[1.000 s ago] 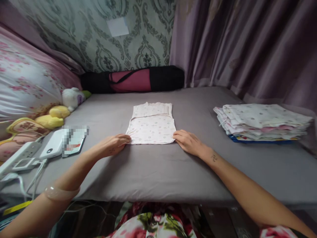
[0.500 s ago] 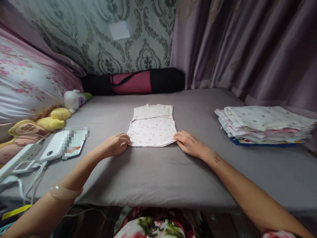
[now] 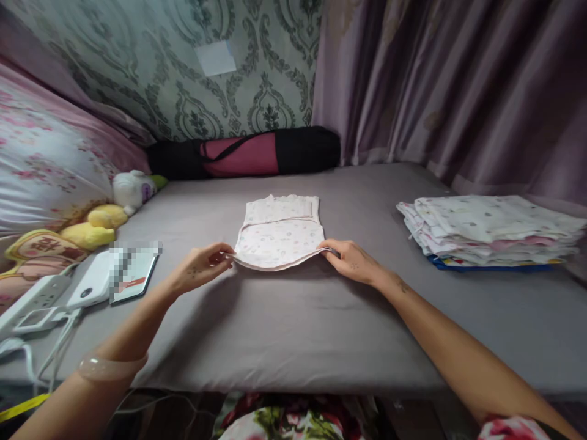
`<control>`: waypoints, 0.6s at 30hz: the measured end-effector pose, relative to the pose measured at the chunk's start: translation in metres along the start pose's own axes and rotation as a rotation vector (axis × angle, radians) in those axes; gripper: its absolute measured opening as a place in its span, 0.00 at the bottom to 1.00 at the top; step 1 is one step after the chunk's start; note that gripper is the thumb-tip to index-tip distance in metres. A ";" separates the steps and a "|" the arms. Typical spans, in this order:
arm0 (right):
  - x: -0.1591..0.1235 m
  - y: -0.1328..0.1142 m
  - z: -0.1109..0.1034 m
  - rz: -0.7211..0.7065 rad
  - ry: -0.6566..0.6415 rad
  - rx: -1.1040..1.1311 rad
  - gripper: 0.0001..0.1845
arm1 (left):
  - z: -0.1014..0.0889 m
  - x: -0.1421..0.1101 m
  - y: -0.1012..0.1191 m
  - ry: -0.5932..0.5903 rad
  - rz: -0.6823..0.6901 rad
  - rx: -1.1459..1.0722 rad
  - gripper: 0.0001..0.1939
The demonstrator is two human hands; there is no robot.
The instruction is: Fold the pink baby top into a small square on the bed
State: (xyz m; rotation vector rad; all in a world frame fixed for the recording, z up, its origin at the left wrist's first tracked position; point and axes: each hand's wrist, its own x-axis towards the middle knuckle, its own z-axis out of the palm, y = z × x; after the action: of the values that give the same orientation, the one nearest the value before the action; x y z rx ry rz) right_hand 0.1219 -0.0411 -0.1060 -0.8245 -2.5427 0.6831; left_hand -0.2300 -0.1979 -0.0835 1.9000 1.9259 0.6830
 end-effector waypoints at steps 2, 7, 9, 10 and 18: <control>0.001 0.000 -0.004 -0.008 -0.002 0.003 0.15 | 0.001 -0.001 -0.005 0.038 0.100 0.084 0.13; 0.001 -0.005 -0.013 -0.078 0.000 -0.042 0.16 | 0.003 -0.005 -0.010 0.079 0.276 0.266 0.13; 0.000 -0.007 -0.015 -0.112 -0.002 -0.079 0.16 | 0.001 -0.007 -0.009 0.088 0.323 0.298 0.12; -0.001 -0.008 -0.015 -0.129 0.000 -0.098 0.17 | 0.000 -0.008 -0.009 0.095 0.350 0.294 0.12; -0.011 -0.003 -0.018 -0.229 0.005 -0.181 0.18 | -0.006 -0.016 -0.019 0.010 0.386 0.256 0.14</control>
State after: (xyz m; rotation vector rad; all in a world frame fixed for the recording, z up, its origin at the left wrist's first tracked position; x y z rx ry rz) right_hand 0.1371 -0.0441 -0.0921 -0.5753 -2.6679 0.3830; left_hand -0.2479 -0.2140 -0.0905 2.4685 1.7348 0.5681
